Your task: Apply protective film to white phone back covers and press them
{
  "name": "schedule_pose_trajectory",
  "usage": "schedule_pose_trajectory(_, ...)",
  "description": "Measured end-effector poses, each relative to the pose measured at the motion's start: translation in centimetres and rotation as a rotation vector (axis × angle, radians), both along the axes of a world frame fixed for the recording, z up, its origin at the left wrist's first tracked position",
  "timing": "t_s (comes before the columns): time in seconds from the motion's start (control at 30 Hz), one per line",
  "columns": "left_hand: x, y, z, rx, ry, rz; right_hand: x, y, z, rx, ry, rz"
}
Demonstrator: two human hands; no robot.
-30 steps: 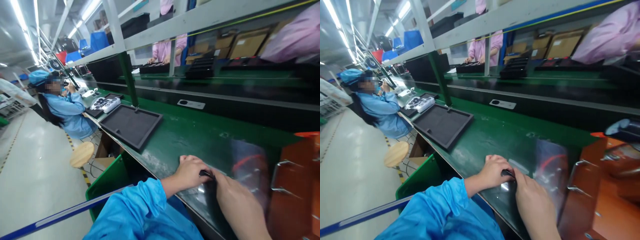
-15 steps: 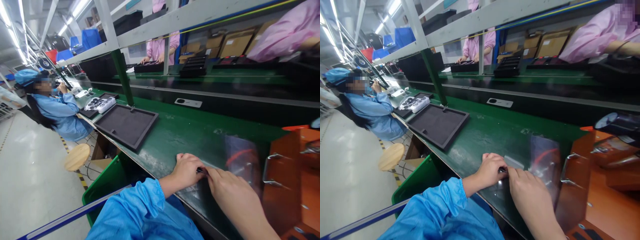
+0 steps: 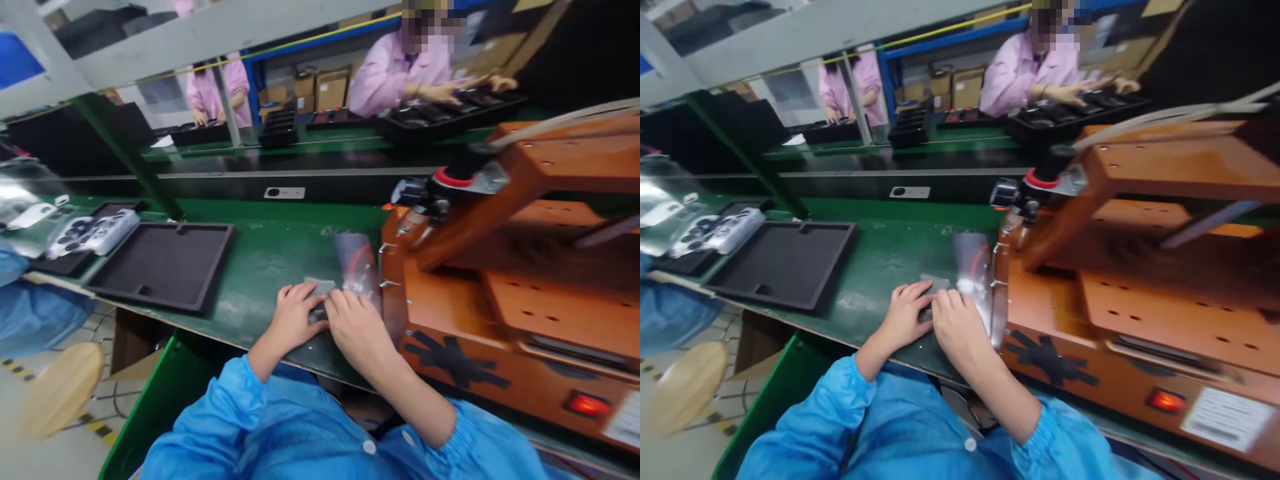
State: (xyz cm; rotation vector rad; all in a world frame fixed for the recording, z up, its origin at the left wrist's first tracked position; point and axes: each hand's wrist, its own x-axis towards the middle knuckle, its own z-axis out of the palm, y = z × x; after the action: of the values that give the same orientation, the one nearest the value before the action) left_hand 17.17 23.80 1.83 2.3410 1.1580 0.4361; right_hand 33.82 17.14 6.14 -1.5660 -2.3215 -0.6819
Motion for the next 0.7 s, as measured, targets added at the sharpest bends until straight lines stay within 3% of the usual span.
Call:
schedule_pose_trajectory(0.17, -1.5, 0.2, 1.0, 0.058, 0.188, -0.204, 0.5, -4.9, 0.5, 0.204, 0.280, 0.037)
schedule_pose_trajectory(0.27, -2.1, 1.3, 1.7, 0.063, 0.225, -0.281, 0.4, -7.4, -1.2, 0.344, 0.597, 0.159)
schedule_pose_trajectory(0.33, -2.1, 3.3, 2.4, 0.083, 0.210, -0.279, 0.2, -8.1, -3.0, 0.342, 0.755, 0.196)
schedule_pose_trajectory(0.47, 0.1, 11.0, 3.8, 0.204, 0.191, -0.106, 0.0, -7.6, -5.6, 0.323, 0.853, 0.240)
schedule_pose_trajectory(0.7, 8.5, 28.5, 5.6, 0.318, 0.365, 0.084, 0.2, -7.1, -6.5, 0.323, 0.859, 0.269)
